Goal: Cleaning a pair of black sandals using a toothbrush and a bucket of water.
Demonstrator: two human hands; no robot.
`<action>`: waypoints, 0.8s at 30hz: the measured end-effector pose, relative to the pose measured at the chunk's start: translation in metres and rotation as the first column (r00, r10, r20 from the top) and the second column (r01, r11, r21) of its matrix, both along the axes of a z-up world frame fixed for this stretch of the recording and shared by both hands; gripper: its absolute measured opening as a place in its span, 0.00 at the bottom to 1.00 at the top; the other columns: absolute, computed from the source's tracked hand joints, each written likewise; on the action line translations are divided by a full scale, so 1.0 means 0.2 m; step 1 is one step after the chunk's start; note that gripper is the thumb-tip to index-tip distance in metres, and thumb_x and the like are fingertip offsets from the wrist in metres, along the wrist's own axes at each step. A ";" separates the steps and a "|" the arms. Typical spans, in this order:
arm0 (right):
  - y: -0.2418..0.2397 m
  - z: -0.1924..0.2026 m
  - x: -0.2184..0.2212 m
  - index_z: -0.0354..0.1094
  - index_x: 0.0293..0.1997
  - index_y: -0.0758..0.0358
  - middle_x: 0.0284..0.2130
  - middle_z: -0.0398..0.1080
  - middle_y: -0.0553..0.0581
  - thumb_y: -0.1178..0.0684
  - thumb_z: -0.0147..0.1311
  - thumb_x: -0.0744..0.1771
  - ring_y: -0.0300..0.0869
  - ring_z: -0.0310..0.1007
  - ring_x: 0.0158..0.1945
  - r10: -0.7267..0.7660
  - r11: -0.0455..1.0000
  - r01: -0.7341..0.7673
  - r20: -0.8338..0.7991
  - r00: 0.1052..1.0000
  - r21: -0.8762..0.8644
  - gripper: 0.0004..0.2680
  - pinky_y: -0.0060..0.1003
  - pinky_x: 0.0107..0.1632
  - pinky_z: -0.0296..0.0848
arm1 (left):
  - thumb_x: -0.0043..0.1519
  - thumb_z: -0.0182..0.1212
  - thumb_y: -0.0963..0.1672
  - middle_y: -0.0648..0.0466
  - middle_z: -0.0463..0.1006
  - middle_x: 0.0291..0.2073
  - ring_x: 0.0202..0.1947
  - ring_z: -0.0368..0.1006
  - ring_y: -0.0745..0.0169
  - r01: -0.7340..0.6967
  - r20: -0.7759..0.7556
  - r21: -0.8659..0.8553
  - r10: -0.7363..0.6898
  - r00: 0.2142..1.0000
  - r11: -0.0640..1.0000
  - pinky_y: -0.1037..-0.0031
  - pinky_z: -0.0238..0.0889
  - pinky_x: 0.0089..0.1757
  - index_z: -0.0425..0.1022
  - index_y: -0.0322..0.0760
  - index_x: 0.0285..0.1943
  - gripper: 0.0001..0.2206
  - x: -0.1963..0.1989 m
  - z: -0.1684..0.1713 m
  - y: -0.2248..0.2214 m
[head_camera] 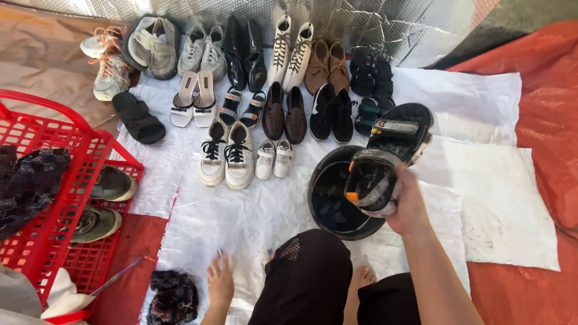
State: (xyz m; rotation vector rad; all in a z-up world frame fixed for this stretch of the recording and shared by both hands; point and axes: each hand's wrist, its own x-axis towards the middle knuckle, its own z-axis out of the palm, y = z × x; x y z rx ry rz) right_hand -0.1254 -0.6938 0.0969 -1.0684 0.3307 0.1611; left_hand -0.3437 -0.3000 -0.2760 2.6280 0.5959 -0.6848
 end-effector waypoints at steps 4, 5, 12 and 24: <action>0.04 0.15 -0.04 0.74 0.59 0.62 0.49 0.79 0.61 0.29 0.49 0.68 0.53 0.80 0.52 0.098 0.994 -0.104 0.186 0.978 0.018 0.25 0.49 0.50 0.79 | 0.64 0.36 0.31 0.41 0.69 0.63 0.63 0.64 0.36 -0.171 0.052 -0.052 0.174 0.983 0.984 0.51 0.70 0.56 0.44 0.50 0.86 0.38 -0.08 -0.07 0.08; 0.03 0.15 -0.04 0.73 0.59 0.60 0.47 0.78 0.61 0.27 0.49 0.67 0.53 0.79 0.50 0.061 0.997 -0.066 0.136 0.989 0.036 0.26 0.48 0.49 0.78 | 0.64 0.30 0.29 0.41 0.69 0.66 0.66 0.62 0.39 -0.242 0.014 -0.142 0.246 0.969 0.960 0.50 0.69 0.57 0.45 0.52 0.86 0.40 -0.08 -0.05 0.09; 0.13 0.17 0.01 0.74 0.55 0.59 0.46 0.79 0.56 0.30 0.45 0.70 0.46 0.80 0.49 0.163 0.986 -0.159 0.317 0.934 -0.040 0.22 0.43 0.50 0.79 | 0.76 0.40 0.44 0.43 0.76 0.67 0.63 0.76 0.42 -0.437 0.134 -0.466 0.549 0.825 0.770 0.51 0.70 0.52 0.37 0.54 0.90 0.31 0.28 0.40 0.08; 0.10 0.37 0.00 0.63 0.75 0.59 0.65 0.69 0.70 0.37 0.67 0.64 0.61 0.65 0.72 0.204 0.843 -0.175 0.000 0.979 -0.509 0.31 0.58 0.71 0.62 | 0.74 0.53 0.37 0.44 0.84 0.49 0.47 0.79 0.57 0.667 0.787 -0.611 0.420 0.452 0.427 0.66 0.71 0.54 0.79 0.33 0.58 0.10 1.08 2.07 -0.57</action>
